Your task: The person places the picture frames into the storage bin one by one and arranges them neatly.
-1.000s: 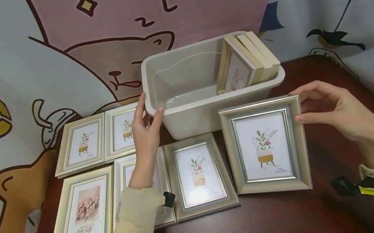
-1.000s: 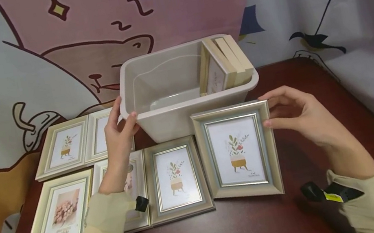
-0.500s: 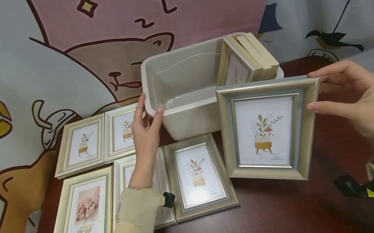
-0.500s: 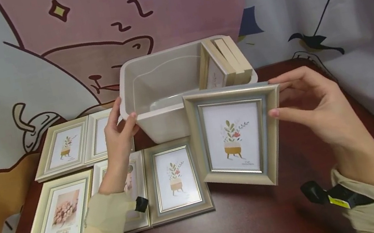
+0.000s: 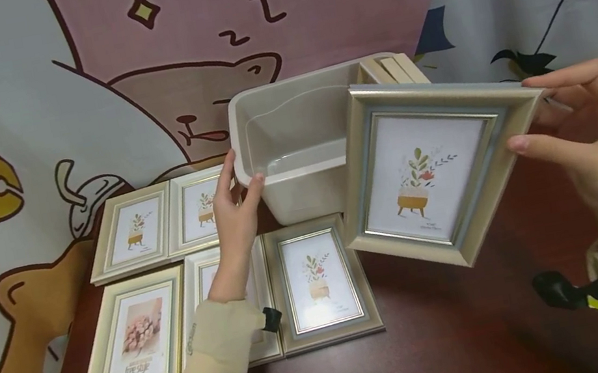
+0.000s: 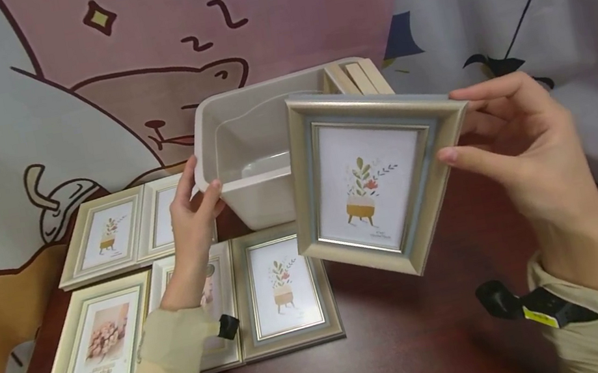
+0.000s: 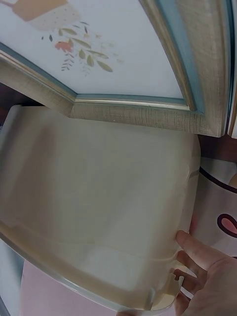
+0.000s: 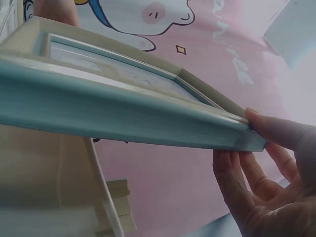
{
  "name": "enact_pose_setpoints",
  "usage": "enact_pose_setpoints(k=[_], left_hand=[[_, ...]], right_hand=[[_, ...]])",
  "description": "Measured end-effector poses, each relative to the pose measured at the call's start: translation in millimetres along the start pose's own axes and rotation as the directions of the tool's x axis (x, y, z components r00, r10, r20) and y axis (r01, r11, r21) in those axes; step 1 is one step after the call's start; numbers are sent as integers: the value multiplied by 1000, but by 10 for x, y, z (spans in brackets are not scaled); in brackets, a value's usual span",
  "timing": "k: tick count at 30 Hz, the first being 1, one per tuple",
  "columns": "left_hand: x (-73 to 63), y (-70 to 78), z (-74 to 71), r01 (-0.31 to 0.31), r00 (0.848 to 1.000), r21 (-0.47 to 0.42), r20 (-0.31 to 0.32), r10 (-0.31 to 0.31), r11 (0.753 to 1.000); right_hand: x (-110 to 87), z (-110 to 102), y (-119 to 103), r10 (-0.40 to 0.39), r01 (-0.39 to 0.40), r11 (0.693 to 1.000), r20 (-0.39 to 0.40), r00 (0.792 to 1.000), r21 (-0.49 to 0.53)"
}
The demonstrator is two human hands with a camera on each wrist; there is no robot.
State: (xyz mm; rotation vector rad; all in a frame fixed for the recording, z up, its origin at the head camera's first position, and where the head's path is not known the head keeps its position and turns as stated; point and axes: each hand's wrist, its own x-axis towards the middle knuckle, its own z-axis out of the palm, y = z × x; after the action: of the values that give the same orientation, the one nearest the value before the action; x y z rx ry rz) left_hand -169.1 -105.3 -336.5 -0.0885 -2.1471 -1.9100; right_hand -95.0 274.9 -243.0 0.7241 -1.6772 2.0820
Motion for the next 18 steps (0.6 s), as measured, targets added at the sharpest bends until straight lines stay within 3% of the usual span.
enact_pose_setpoints(k=[3, 7, 9, 18], left_hand=[[0, -2, 4, 0, 1000, -4, -1, 0, 1000], [-1, -9, 4, -2, 1000, -8, -1, 2, 1000], [1, -14, 2, -6, 1000, -12, 1, 6, 1000], [-1, -2, 9, -15, 1000, -17, 1, 15, 1000]], right_hand=[[35, 21, -8, -39, 39, 999, -17, 999, 10], [81, 65, 0, -62, 74, 990, -100, 993, 118], [109, 92, 4, -70, 97, 980, -153, 986, 175], [238, 222, -12, -97, 186, 950, -328, 940, 253]])
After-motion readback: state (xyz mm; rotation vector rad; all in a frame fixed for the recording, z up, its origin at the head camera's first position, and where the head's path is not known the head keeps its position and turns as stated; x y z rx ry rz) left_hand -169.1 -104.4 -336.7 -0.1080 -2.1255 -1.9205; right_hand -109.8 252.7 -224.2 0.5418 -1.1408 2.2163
